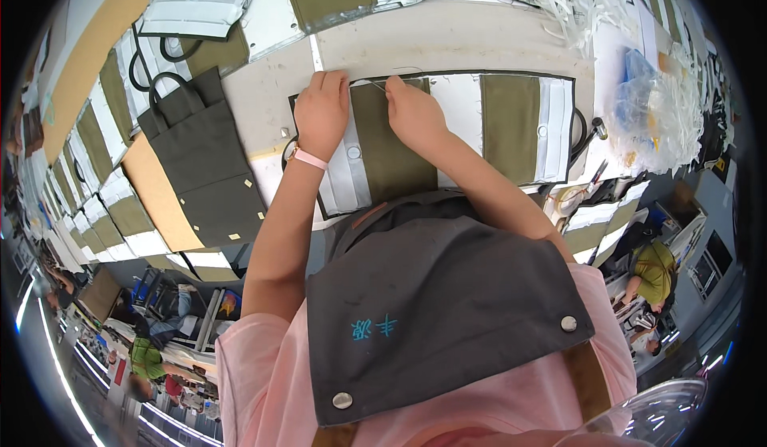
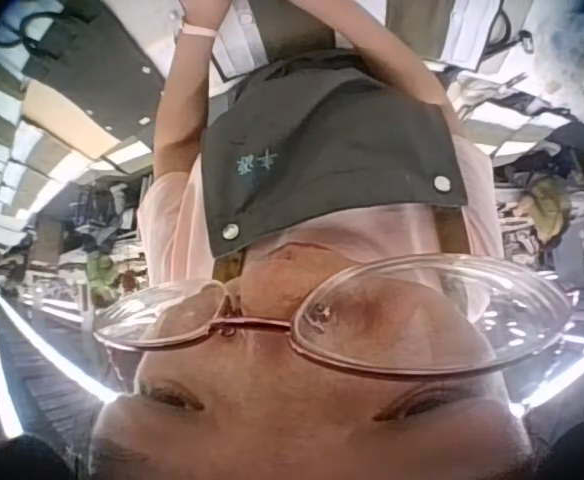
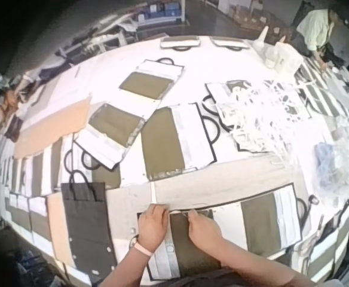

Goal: The person assembles a tote bag by inserting white plastic strips into the top edge of a green fabric panel. They use a hammer to secure the strips and then apply a white adhesive seal along the edge. The process is repeated for multiple bags on a factory floor.

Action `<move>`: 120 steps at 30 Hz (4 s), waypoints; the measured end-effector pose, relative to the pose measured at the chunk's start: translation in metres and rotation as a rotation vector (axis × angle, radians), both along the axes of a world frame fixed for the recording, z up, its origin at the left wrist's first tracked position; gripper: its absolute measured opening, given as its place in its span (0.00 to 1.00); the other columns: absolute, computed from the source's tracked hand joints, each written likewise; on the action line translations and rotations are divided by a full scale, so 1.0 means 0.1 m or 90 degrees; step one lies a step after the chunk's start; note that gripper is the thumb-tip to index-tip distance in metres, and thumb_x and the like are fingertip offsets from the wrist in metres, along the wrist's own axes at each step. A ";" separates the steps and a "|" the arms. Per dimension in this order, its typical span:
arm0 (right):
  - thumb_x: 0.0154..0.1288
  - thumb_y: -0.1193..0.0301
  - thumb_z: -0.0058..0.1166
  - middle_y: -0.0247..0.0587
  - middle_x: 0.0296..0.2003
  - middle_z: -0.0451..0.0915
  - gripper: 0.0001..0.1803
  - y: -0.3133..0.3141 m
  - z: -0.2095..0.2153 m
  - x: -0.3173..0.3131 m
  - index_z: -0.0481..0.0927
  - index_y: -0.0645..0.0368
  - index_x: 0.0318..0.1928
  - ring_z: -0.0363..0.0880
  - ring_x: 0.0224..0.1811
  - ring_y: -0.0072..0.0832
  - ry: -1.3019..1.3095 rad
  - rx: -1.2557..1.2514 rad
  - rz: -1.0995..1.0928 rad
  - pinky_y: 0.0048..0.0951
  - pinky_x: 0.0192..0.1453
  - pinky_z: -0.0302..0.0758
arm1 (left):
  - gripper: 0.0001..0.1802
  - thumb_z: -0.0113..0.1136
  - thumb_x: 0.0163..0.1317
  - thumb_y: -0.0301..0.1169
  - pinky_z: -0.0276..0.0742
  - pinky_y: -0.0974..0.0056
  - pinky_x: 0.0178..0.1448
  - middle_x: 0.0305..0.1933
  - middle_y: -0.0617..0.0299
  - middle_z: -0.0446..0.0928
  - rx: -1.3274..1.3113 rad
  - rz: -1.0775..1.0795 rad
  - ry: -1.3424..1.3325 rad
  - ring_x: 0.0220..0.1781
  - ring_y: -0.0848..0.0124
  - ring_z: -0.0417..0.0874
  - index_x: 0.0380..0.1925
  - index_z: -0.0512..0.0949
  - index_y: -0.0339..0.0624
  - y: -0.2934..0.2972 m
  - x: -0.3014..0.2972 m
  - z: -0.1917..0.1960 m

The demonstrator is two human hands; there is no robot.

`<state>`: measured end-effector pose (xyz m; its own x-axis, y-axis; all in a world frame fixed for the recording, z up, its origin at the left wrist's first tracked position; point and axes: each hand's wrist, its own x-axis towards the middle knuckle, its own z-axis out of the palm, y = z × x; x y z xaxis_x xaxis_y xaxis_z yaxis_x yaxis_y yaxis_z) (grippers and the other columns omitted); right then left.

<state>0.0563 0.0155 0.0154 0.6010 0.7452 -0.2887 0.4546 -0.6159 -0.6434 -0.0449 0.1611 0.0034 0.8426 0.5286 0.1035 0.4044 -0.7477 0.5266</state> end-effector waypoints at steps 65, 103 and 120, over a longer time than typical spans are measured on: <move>0.50 0.77 0.59 0.38 0.31 0.71 0.10 0.34 -0.30 0.16 0.75 0.59 0.34 0.79 0.27 0.33 -0.381 0.192 0.236 0.30 0.26 0.76 | 0.27 0.67 0.52 0.32 0.63 0.55 0.64 0.64 0.60 0.71 0.090 -0.141 -0.010 0.62 0.65 0.71 0.53 0.74 0.41 -0.38 -0.36 -0.12; 0.54 0.81 0.57 0.41 0.33 0.77 0.16 0.25 -0.37 0.13 0.72 0.60 0.44 0.79 0.25 0.37 -0.263 0.327 0.226 0.35 0.27 0.75 | 0.16 0.61 0.57 0.29 0.69 0.57 0.58 0.56 0.65 0.77 0.208 -0.152 -0.077 0.53 0.68 0.75 0.48 0.76 0.44 -0.25 -0.41 -0.23; 0.57 0.81 0.51 0.45 0.30 0.74 0.25 -0.12 -0.01 -0.12 0.76 0.63 0.58 0.77 0.28 0.42 -0.174 0.127 0.111 0.37 0.31 0.76 | 0.24 0.63 0.55 0.27 0.68 0.59 0.57 0.52 0.64 0.75 0.143 -0.092 -0.032 0.51 0.68 0.77 0.55 0.75 0.44 -0.29 -0.31 -0.12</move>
